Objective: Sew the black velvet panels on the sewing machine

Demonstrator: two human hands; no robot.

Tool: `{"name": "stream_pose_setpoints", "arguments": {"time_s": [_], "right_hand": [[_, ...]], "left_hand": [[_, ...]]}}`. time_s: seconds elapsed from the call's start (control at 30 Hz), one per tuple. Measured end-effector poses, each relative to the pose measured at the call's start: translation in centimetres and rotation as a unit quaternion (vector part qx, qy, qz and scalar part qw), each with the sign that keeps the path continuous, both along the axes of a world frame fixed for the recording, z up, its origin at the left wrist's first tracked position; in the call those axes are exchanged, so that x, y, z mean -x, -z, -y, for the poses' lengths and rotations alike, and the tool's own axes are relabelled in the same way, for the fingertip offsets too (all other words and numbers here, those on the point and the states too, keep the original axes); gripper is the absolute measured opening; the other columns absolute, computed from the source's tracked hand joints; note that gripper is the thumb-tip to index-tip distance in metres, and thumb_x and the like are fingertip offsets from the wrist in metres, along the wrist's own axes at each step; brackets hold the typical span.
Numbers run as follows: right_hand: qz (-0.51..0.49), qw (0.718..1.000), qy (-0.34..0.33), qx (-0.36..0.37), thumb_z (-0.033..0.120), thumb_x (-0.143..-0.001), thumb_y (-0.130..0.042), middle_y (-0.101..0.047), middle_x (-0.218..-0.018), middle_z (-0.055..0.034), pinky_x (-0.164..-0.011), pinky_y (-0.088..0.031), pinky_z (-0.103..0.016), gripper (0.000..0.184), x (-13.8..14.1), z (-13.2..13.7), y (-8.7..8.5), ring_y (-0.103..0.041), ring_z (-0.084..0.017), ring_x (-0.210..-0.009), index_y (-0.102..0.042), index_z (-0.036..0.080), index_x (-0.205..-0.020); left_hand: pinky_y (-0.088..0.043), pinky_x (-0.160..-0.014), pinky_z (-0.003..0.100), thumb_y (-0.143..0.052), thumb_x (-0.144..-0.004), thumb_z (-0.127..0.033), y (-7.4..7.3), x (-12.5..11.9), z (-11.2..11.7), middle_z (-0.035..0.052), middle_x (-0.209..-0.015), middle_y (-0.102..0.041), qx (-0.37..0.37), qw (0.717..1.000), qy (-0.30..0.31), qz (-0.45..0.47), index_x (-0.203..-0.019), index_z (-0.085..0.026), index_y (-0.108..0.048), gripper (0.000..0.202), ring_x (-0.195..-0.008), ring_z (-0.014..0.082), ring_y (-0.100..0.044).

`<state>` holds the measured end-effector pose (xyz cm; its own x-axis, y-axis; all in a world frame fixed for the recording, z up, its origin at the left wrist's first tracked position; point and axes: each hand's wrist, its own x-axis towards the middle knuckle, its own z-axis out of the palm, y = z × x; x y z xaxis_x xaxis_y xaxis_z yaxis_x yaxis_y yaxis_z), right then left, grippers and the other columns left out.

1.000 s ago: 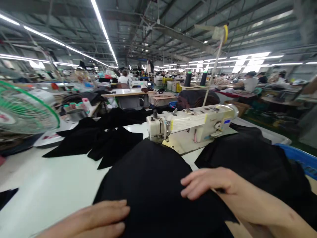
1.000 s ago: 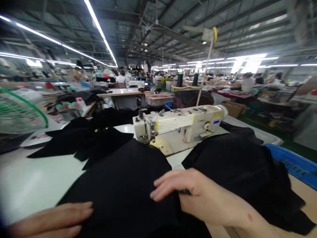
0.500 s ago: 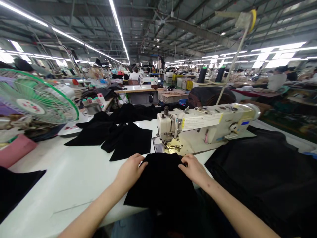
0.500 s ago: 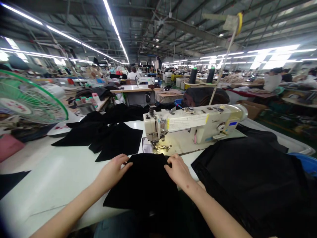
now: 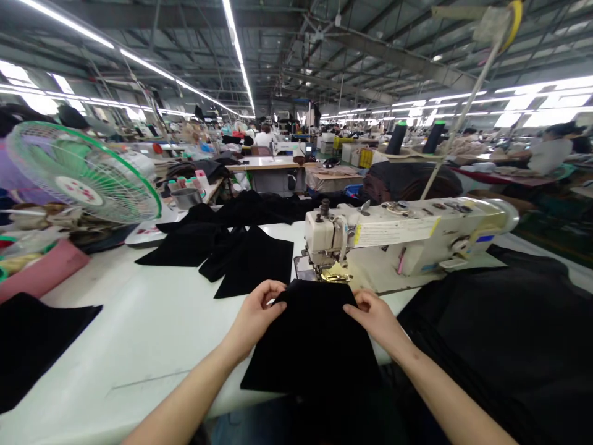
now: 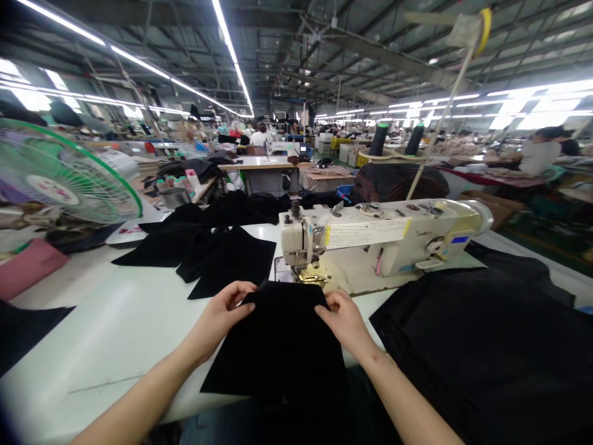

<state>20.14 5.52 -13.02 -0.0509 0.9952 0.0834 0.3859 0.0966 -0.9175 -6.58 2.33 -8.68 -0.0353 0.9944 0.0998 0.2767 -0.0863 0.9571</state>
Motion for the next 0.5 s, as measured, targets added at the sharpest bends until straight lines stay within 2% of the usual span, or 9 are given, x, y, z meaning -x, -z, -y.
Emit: {"name": "stream_pose_setpoints", "arguments": {"time_s": [0.03,0.1,0.2,0.3,0.4,0.5], "right_hand": [[-0.024,1.000,-0.010,0.009,0.047,-0.070,-0.072,-0.062,-0.077,-0.0026,-0.078,-0.047,-0.038,0.032,0.0,0.3,-0.1,-0.061,-0.025,-0.080,-0.054,0.023,-0.060],[-0.096,0.994,-0.036,0.041,0.053,-0.073,-0.072,-0.067,-0.078,-0.0028,-0.079,-0.050,-0.039,0.033,0.1,0.9,-0.4,-0.065,-0.026,-0.083,-0.065,0.021,-0.076],[-0.243,0.967,-0.030,0.066,0.049,-0.067,-0.082,-0.073,-0.095,-0.0042,-0.091,-0.050,-0.038,0.044,0.5,1.6,-1.0,-0.067,-0.027,-0.099,-0.072,0.021,-0.100],[-0.315,0.947,0.042,0.048,0.046,-0.060,-0.089,-0.074,-0.103,-0.0039,-0.099,-0.046,-0.038,0.047,0.8,2.0,-1.6,-0.064,-0.027,-0.105,-0.074,0.022,-0.098],[-0.356,0.931,0.058,0.064,0.048,-0.062,-0.089,-0.074,-0.096,-0.0043,-0.101,-0.046,-0.041,0.043,1.0,2.3,-2.2,-0.065,-0.027,-0.102,-0.075,0.022,-0.093],[-0.383,0.917,0.096,0.058,0.047,-0.057,-0.091,-0.074,-0.098,-0.0037,-0.108,-0.041,-0.043,0.042,0.9,2.5,-2.7,-0.062,-0.028,-0.109,-0.077,0.022,-0.087]], "left_hand": [[-0.046,-0.096,0.033,-0.067,-0.071,-0.018,-0.3,0.2,0.5,0.0060,-0.119,-0.066,0.016,0.997,0.009,0.080,-0.089,-0.020,-0.066,0.018,-0.110,0.0228,-0.062],[-0.043,-0.102,0.033,-0.073,-0.067,-0.018,-0.9,0.3,1.2,0.0057,-0.134,-0.061,0.042,0.985,0.020,0.168,-0.093,-0.021,-0.073,0.027,-0.120,0.0248,-0.059],[-0.042,-0.103,0.032,-0.079,-0.067,-0.022,-1.6,0.3,1.7,0.0056,-0.130,-0.064,0.039,0.976,0.001,0.214,-0.093,-0.023,-0.079,0.026,-0.117,0.0250,-0.060],[-0.045,-0.098,0.031,-0.081,-0.071,-0.031,-2.0,0.2,2.0,0.0058,-0.118,-0.068,0.021,0.973,-0.020,0.229,-0.088,-0.022,-0.080,0.019,-0.109,0.0241,-0.063],[-0.046,-0.095,0.029,-0.077,-0.077,-0.039,-2.3,0.1,2.2,0.0057,-0.119,-0.068,0.008,0.972,-0.032,0.232,-0.089,-0.023,-0.081,0.021,-0.107,0.0229,-0.063],[-0.046,-0.095,0.028,-0.073,-0.081,-0.043,-2.5,0.1,2.5,0.0053,-0.120,-0.069,-0.016,0.974,-0.050,0.221,-0.094,-0.025,-0.081,0.024,-0.108,0.0221,-0.062]]}}
